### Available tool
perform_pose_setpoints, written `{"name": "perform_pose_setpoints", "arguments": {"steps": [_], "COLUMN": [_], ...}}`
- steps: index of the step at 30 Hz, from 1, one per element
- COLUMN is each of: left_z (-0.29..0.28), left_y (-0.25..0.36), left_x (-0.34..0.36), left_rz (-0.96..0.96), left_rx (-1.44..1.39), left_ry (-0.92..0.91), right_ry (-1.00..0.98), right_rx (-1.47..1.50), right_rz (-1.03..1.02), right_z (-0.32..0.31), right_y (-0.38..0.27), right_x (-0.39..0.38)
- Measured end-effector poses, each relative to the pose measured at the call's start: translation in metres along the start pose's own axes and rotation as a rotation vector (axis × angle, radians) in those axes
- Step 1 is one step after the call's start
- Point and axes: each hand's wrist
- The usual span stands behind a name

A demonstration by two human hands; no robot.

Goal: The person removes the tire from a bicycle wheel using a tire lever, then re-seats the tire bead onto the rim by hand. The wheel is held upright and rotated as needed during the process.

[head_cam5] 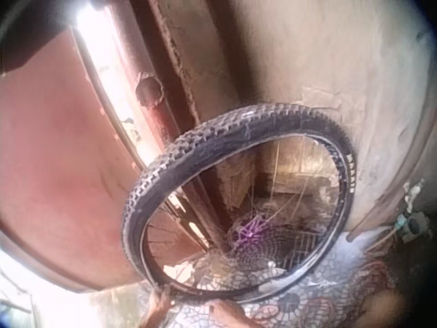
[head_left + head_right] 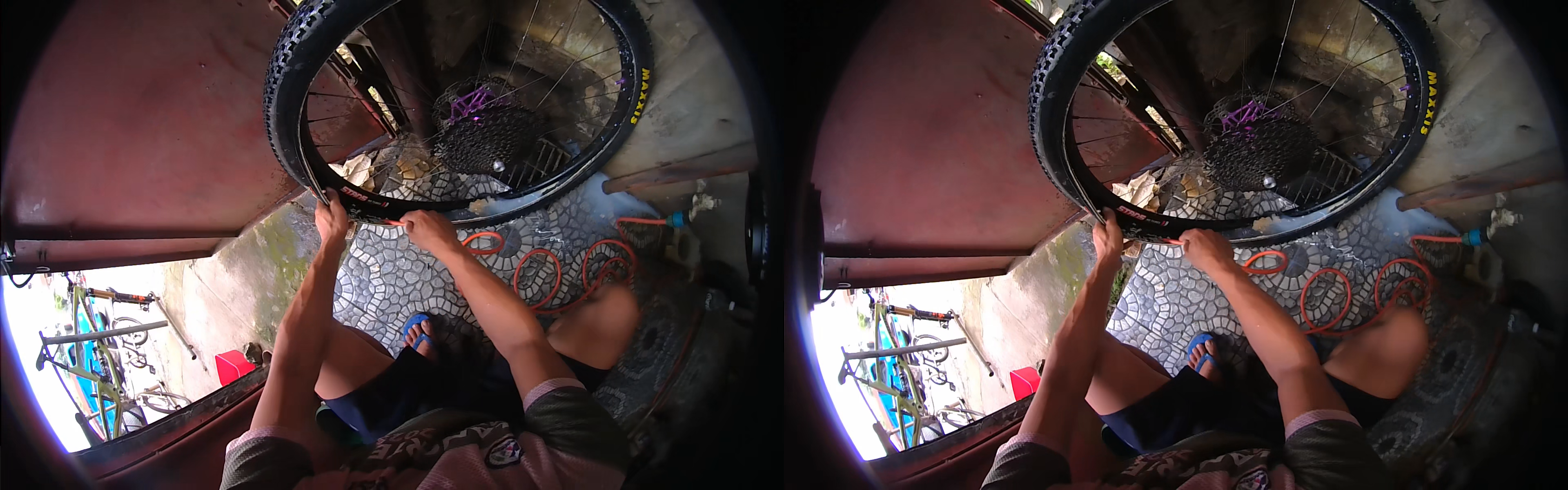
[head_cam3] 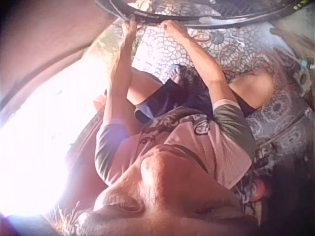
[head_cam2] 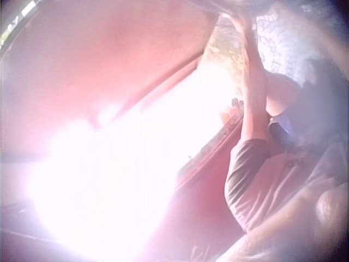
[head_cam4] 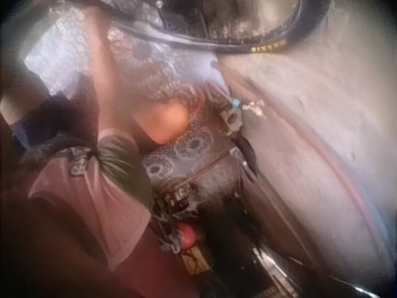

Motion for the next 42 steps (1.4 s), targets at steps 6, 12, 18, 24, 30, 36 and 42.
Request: {"name": "perform_pose_setpoints", "arguments": {"steps": [6, 12, 18, 24, 30, 36, 42], "left_z": [0.009, 0.069, 0.079, 0.064, 0.032, 0.020, 0.060], "left_y": [0.005, -0.051, -0.080, -0.007, -0.068, 0.029, -0.028], "left_x": [0.012, 0.014, 0.001, 0.013, 0.018, -0.002, -0.033], "left_rz": [0.029, -0.053, -0.084, -0.107, -0.267, 0.136, -0.130], "left_rx": [0.347, 0.216, 0.186, 0.141, 0.221, 0.145, 0.408], "left_ry": [0.381, 0.578, 0.385, 0.647, 0.503, 0.545, 0.412], "right_ry": [0.031, 0.107, 0.136, 0.268, 0.229, 0.245, 0.255], "right_rx": [-0.073, -0.100, -0.122, -0.003, 0.225, 0.201, 0.240], "right_rz": [0.026, -0.151, -0.154, -0.289, -0.556, -0.489, -0.617], "right_z": [-0.083, -0.126, -0.132, -0.093, -0.076, -0.073, -0.072], "right_y": [0.013, 0.024, 0.039, 0.043, -0.021, -0.014, -0.043], "right_x": [-0.059, -0.121, -0.151, -0.128, -0.122, -0.107, -0.101]}}
Point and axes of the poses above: each hand's wrist, its own x-axis towards the middle knuckle, its own z-axis out of the palm, y = z × x, and after that the axes turned 15 degrees about -y, right-handed
